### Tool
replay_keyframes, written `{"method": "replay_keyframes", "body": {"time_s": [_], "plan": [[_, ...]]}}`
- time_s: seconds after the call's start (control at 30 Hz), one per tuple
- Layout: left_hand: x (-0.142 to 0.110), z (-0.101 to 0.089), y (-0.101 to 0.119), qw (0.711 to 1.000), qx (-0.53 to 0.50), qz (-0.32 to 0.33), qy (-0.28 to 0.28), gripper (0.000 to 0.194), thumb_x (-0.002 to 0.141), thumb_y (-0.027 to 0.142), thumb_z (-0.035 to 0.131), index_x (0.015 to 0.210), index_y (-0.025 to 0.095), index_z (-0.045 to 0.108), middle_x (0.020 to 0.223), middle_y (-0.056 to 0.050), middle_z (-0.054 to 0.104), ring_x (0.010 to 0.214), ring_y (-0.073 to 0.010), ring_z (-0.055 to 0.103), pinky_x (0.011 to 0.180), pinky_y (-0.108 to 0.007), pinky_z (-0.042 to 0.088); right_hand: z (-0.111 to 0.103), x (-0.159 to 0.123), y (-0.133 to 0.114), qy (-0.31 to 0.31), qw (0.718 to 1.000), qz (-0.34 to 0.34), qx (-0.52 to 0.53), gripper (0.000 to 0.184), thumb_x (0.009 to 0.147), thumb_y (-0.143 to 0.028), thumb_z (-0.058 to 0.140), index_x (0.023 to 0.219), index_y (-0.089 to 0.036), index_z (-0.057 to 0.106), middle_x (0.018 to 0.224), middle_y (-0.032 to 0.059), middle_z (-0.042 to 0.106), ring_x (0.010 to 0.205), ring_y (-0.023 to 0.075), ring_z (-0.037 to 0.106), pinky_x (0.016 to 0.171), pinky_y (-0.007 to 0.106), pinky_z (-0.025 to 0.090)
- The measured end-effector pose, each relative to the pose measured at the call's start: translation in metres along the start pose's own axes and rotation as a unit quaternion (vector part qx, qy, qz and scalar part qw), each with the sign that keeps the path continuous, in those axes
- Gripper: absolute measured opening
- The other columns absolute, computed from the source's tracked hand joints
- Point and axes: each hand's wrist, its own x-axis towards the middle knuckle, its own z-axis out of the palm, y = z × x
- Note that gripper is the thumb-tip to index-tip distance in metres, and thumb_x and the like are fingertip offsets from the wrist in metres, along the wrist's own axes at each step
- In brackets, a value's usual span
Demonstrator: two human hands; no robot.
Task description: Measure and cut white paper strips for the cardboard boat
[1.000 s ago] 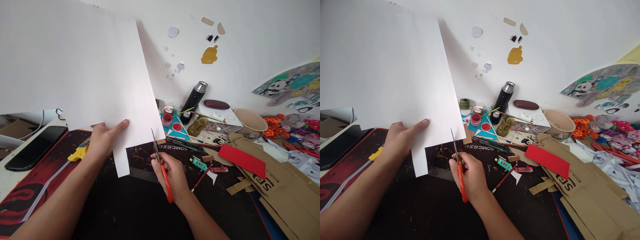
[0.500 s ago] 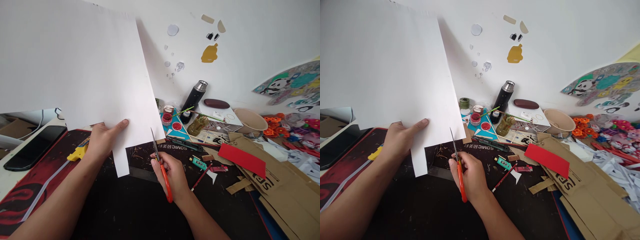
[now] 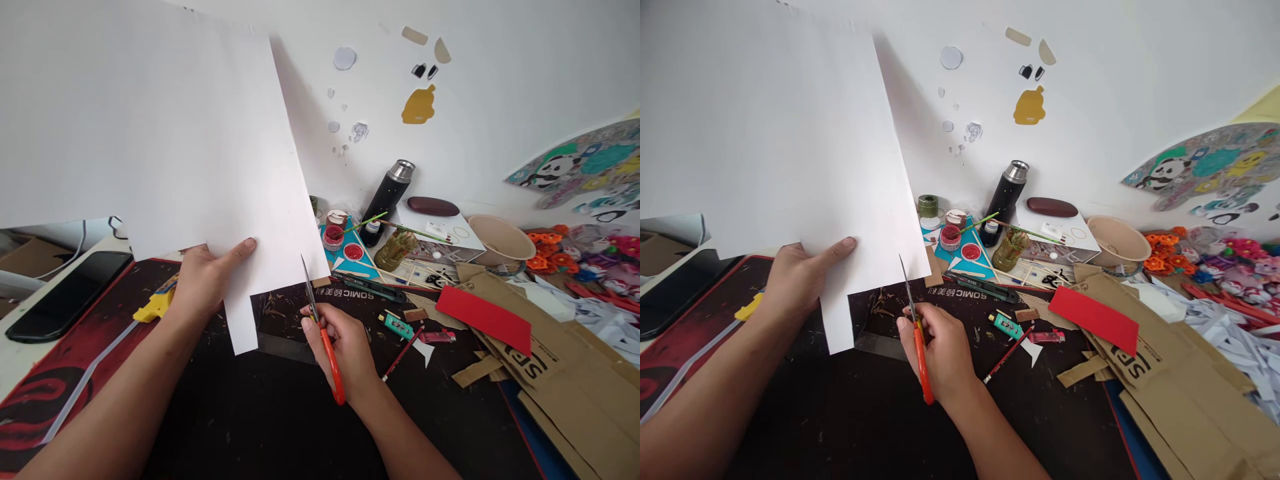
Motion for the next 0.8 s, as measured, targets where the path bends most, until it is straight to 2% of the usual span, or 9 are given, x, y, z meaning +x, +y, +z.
{"method": "replay_keyframes", "body": {"time_s": [0.17, 0.53, 0.8], "plan": [[0.0000, -0.0005, -0.0005, 1.000, 0.004, -0.001, 0.003, 0.054, 0.072, 0.048, 0.098, 0.111, 0.014, 0.083, 0.123, -0.017, 0.083, 0.099, -0.0286, 0.083, 0.079, -0.031, 0.067, -0.0002, -0.0001, 0.0006, 0.002, 1.000, 0.000, -0.006, 0.029, 0.101, -0.039, 0.065, 0.105, -0.016, 0.082, 0.072, 0.0014, 0.064, 0.055, 0.0130, 0.053, 0.053, 0.025, 0.043], [-0.0002, -0.0001, -0.0021, 1.000, 0.007, 0.005, 0.010, 0.055, 0.073, 0.047, 0.097, 0.115, 0.015, 0.082, 0.126, -0.015, 0.083, 0.104, -0.0288, 0.082, 0.084, -0.032, 0.068, 0.0000, -0.0009, -0.0003, 0.011, 1.000, -0.006, -0.019, 0.030, 0.101, -0.039, 0.063, 0.100, -0.015, 0.082, 0.068, 0.0002, 0.062, 0.053, 0.0124, 0.050, 0.051, 0.024, 0.040], [-0.0027, 0.0026, 0.0030, 1.000, -0.005, -0.007, 0.014, 0.051, 0.069, 0.045, 0.098, 0.105, 0.012, 0.082, 0.119, -0.017, 0.084, 0.098, -0.0312, 0.083, 0.080, -0.036, 0.070, 0.0008, -0.0006, -0.0004, 0.020, 0.999, -0.010, -0.037, 0.029, 0.101, -0.038, 0.063, 0.095, -0.016, 0.082, 0.066, -0.0005, 0.061, 0.053, 0.0124, 0.051, 0.051, 0.023, 0.039]]}}
